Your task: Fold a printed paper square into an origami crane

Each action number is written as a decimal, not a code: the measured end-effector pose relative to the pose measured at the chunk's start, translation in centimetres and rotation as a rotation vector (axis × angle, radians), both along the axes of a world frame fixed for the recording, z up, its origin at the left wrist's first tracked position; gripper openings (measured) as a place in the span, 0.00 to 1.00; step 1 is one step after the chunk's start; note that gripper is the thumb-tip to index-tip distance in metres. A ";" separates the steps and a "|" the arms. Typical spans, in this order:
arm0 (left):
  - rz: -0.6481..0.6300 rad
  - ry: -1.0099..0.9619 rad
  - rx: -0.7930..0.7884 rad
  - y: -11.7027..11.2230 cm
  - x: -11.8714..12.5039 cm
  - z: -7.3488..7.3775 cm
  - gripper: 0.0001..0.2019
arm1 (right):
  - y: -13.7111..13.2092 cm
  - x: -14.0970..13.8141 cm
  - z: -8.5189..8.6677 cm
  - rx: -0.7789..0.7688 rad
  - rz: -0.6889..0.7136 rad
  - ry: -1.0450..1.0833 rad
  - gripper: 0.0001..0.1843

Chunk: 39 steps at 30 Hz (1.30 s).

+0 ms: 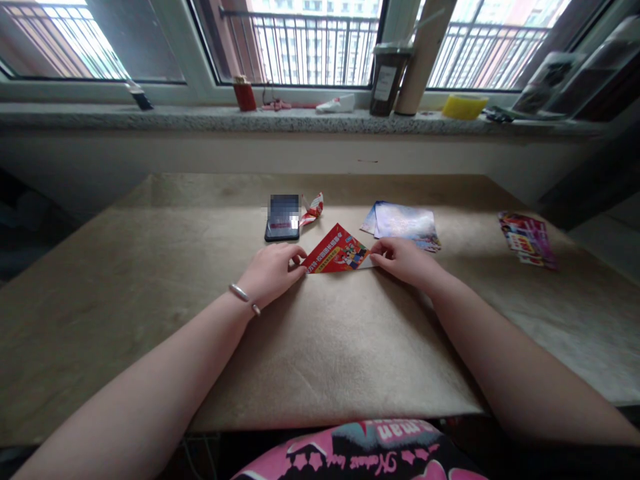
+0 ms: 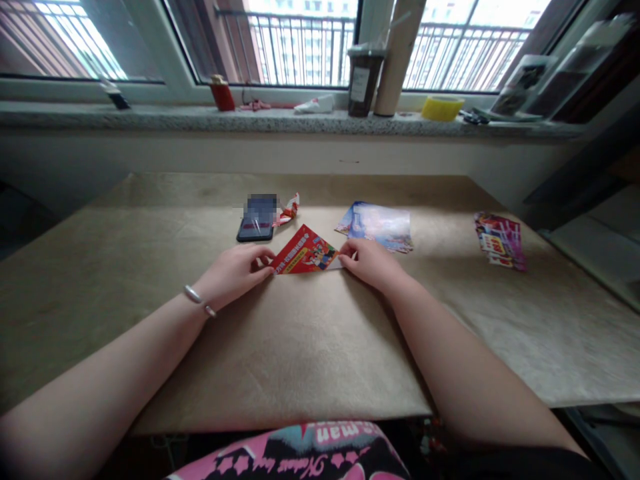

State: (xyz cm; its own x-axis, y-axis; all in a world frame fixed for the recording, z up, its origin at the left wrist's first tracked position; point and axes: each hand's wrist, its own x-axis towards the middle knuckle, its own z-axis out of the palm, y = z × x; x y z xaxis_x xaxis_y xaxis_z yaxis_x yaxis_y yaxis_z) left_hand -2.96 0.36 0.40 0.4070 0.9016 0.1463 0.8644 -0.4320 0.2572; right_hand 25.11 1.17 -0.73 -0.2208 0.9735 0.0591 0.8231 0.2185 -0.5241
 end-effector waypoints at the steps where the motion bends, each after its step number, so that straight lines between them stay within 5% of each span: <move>1: 0.004 -0.029 0.014 -0.1 0.0 0.0 0.08 | 0.0 -0.1 0.1 0.025 0.006 0.028 0.05; 6: -0.082 -0.147 0.131 0.1 0.0 -0.2 0.06 | -0.5 -0.3 0.5 0.174 0.195 0.109 0.02; 13: -0.404 -0.084 0.109 0.1 0.0 0.0 0.14 | -1.4 -1.0 1.0 0.197 0.497 -0.081 0.04; 39: -0.526 0.054 -0.035 -1.7 1.1 1.3 0.14 | -1.8 -1.8 0.4 0.187 0.578 -0.074 0.06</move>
State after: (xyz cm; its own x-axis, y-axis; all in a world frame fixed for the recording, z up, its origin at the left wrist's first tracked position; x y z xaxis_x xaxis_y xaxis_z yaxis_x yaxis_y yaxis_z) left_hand -1.84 -1.38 1.69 0.8116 0.5777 0.0863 0.5457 -0.8027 0.2406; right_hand 23.32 -0.61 -0.31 -0.7201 0.6695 0.1819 0.5767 0.7234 -0.3795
